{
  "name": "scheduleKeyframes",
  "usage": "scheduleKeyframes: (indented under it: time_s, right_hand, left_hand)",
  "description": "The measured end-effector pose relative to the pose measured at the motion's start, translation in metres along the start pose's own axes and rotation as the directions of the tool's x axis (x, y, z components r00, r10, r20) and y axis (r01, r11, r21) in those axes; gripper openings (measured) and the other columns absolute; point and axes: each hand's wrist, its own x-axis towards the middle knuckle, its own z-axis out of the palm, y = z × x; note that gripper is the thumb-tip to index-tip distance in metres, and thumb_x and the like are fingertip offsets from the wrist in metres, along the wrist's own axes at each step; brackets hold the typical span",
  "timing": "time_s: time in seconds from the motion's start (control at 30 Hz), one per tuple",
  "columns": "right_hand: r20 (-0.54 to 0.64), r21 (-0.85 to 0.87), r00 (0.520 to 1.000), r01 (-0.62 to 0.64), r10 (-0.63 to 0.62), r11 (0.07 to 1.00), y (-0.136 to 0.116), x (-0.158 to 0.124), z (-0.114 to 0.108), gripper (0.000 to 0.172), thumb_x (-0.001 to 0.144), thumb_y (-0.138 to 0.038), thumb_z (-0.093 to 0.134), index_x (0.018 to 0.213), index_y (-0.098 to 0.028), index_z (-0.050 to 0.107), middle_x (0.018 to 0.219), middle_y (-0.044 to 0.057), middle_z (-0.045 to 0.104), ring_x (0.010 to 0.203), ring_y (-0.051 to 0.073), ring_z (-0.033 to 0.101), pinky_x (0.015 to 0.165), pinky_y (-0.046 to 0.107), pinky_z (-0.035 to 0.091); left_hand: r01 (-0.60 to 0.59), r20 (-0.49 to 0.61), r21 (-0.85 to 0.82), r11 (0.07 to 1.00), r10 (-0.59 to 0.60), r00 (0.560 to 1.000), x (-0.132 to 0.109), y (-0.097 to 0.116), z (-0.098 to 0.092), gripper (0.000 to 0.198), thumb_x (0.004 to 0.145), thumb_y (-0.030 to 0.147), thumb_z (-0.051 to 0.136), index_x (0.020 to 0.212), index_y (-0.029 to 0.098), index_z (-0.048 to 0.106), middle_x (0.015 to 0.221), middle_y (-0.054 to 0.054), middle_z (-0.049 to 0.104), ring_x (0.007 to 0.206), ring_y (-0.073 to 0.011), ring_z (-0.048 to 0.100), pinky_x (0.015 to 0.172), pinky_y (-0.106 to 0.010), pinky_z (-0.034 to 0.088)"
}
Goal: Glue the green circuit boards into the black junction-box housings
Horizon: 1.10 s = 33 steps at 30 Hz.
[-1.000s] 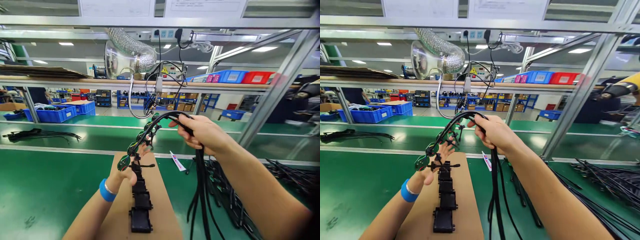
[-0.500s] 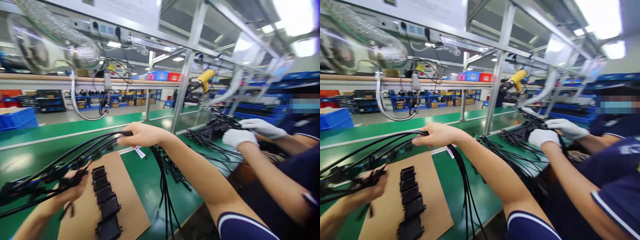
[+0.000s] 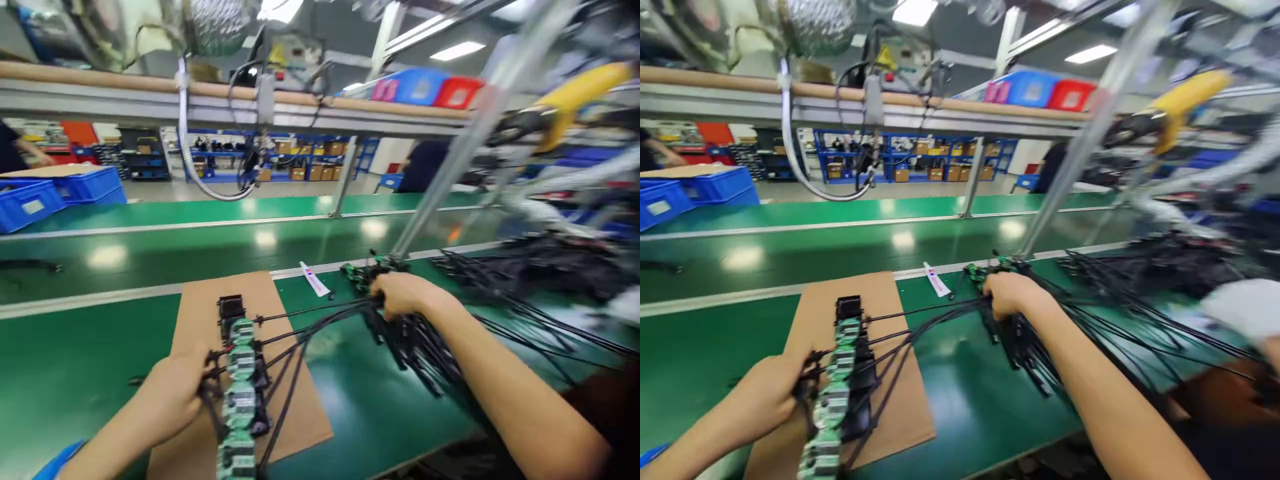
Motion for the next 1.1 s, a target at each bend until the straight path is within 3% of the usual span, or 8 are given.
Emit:
scheduleKeyframes:
  time_s: [0.17, 0.23, 0.33, 0.43, 0.5, 0.63, 0.83, 1.1]
  right_hand:
    - [0.007, 0.334, 0.917, 0.374, -0.399, 0.865, -0.087, 0.04, 0.068, 0.063, 0.073, -0.047, 0.069, 0.127, -0.019, 0.055, 0.125, 0.015, 0.057, 0.113, 0.029, 0.054, 0.091, 0.04, 0.044]
    - [-0.054, 0.507, 0.81, 0.526, -0.583, 0.683, -0.13, 0.052, 0.089, 0.054, 0.077, -0.045, 0.066, 0.123, -0.019, 0.055, 0.117, 0.011, 0.061, 0.106, 0.025, 0.056, 0.089, 0.037, 0.045]
    - [-0.091, 0.547, 0.8, 0.537, -0.593, 0.642, -0.166, 0.065, 0.112, 0.018, 0.082, -0.03, 0.06, 0.096, -0.018, 0.06, 0.086, 0.003, 0.063, 0.079, 0.017, 0.057, 0.072, 0.028, 0.045]
    - [-0.097, 0.52, 0.798, 0.55, -0.595, 0.653, -0.167, 0.077, 0.118, 0.014, 0.082, -0.031, 0.062, 0.079, -0.018, 0.057, 0.075, 0.001, 0.057, 0.071, 0.016, 0.052, 0.066, 0.027, 0.039]
    - [-0.098, 0.534, 0.83, 0.51, -0.55, 0.674, -0.16, 0.089, 0.114, 0.026, 0.079, -0.041, 0.068, 0.08, -0.019, 0.054, 0.075, 0.0, 0.055, 0.071, 0.015, 0.051, 0.065, 0.026, 0.038]
    - [-0.021, 0.627, 0.891, 0.365, -0.453, 0.688, -0.143, 0.129, 0.105, 0.041, 0.072, -0.042, 0.072, 0.096, -0.019, 0.048, 0.086, 0.0, 0.059, 0.07, 0.013, 0.055, 0.061, 0.024, 0.043]
    - [-0.066, 0.489, 0.927, 0.352, -0.368, 0.799, -0.127, 0.177, 0.127, 0.005, 0.08, -0.016, 0.051, 0.075, -0.017, 0.052, 0.07, 0.002, 0.058, 0.064, 0.015, 0.053, 0.064, 0.029, 0.041]
    - [-0.185, 0.372, 0.885, 0.465, -0.427, 0.803, -0.15, 0.116, 0.122, 0.015, 0.085, -0.029, 0.052, 0.08, -0.017, 0.06, 0.087, 0.009, 0.057, 0.091, 0.024, 0.045, 0.084, 0.04, 0.036]
  left_hand:
    - [0.09, 0.143, 0.143, 0.986, -0.111, 0.984, 0.025, 0.032, 0.011, 0.034, 0.067, 0.002, 0.045, 0.096, 0.018, 0.04, 0.086, -0.009, 0.063, 0.081, -0.0278, 0.062, 0.065, -0.033, 0.046]
    - [0.134, 0.147, 0.145, 0.98, -0.155, 0.977, 0.026, 0.029, 0.011, 0.034, 0.066, 0.002, 0.046, 0.096, 0.018, 0.042, 0.087, -0.01, 0.062, 0.082, -0.0271, 0.061, 0.068, -0.033, 0.046]
    - [0.076, 0.156, -0.062, 0.995, -0.066, 0.986, 0.02, 0.015, 0.004, 0.041, 0.063, 0.004, 0.051, 0.1, 0.019, 0.045, 0.097, -0.008, 0.061, 0.089, -0.0238, 0.058, 0.074, -0.031, 0.046]
    - [0.061, 0.205, -0.389, 0.919, 0.021, 0.979, 0.021, -0.007, -0.002, 0.03, 0.067, 0.016, 0.061, 0.095, 0.021, 0.051, 0.092, 0.0, 0.062, 0.081, -0.0172, 0.058, 0.069, -0.024, 0.046]
    - [0.166, 0.192, -0.435, 0.885, -0.089, 0.977, 0.032, -0.025, -0.004, 0.012, 0.079, 0.03, 0.057, 0.085, 0.02, 0.055, 0.074, 0.003, 0.061, 0.066, -0.0139, 0.056, 0.058, -0.021, 0.044]
    - [0.297, -0.031, -0.309, 0.904, -0.321, 0.946, 0.069, -0.058, -0.002, 0.023, 0.091, 0.034, 0.042, 0.086, 0.018, 0.058, 0.074, 0.0, 0.062, 0.068, -0.0158, 0.058, 0.062, -0.024, 0.043]
    - [0.323, -0.166, -0.112, 0.94, -0.338, 0.926, 0.104, -0.084, 0.017, 0.018, 0.09, 0.027, 0.049, 0.084, 0.018, 0.063, 0.088, -0.007, 0.062, 0.084, -0.0229, 0.058, 0.074, -0.033, 0.044]
    - [0.072, -0.084, -0.121, 0.99, -0.083, 0.993, 0.073, -0.055, 0.011, 0.02, 0.09, 0.03, 0.053, 0.106, 0.02, 0.061, 0.105, -0.008, 0.061, 0.101, -0.0227, 0.054, 0.091, -0.035, 0.041]
